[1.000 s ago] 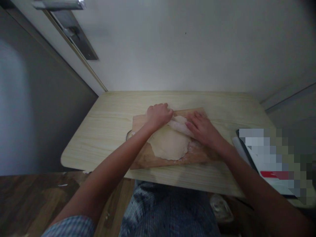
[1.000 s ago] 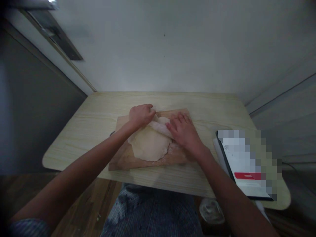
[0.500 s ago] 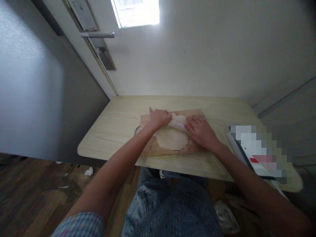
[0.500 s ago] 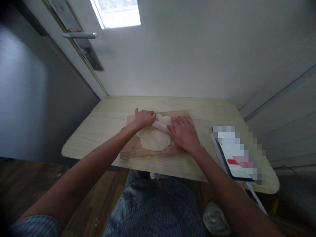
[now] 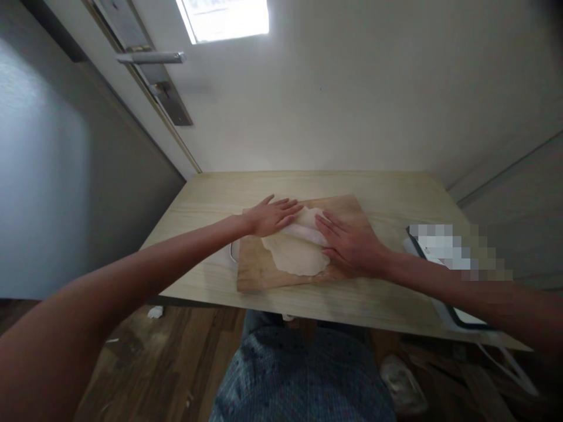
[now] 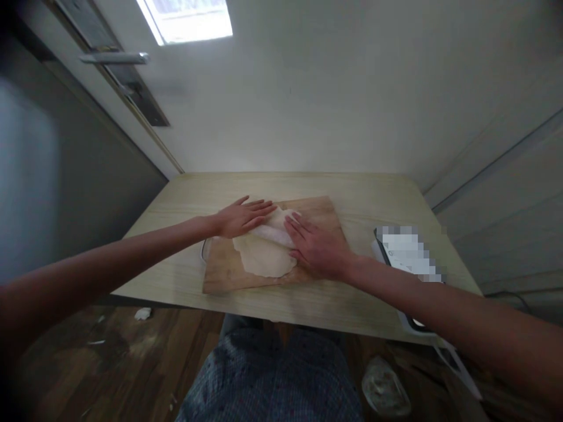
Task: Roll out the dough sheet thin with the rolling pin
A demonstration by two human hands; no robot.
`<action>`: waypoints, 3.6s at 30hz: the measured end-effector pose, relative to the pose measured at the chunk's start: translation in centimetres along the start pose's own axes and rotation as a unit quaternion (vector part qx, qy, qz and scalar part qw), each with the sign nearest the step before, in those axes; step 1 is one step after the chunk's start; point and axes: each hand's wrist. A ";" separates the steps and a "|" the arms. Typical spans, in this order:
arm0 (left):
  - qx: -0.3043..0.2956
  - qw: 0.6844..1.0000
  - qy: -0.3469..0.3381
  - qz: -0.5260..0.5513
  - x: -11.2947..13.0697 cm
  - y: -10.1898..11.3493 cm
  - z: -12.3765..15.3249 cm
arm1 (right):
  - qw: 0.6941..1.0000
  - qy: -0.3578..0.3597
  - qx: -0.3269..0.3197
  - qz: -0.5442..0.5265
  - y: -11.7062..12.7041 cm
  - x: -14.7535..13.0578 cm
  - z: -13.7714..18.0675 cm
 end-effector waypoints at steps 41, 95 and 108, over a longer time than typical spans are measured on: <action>0.138 0.965 0.218 0.057 -2.5 0.6 -7.7 | 0.977 -0.130 -0.155 -0.071 -0.1 4.6 -1.8; 0.142 0.942 0.295 0.078 -0.7 0.3 -8.1 | 0.932 -0.344 -0.093 -0.065 -0.8 1.0 -2.7; 0.150 0.935 0.316 0.062 -0.3 0.9 -7.8 | 0.932 -0.364 0.000 -0.008 -1.4 0.8 -2.8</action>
Point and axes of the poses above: each hand's wrist, its own z-axis away from the middle knuckle, its own y-axis out of the back of the hand, x = y × z, and after that the axes turned 6 degrees about z, right-handed
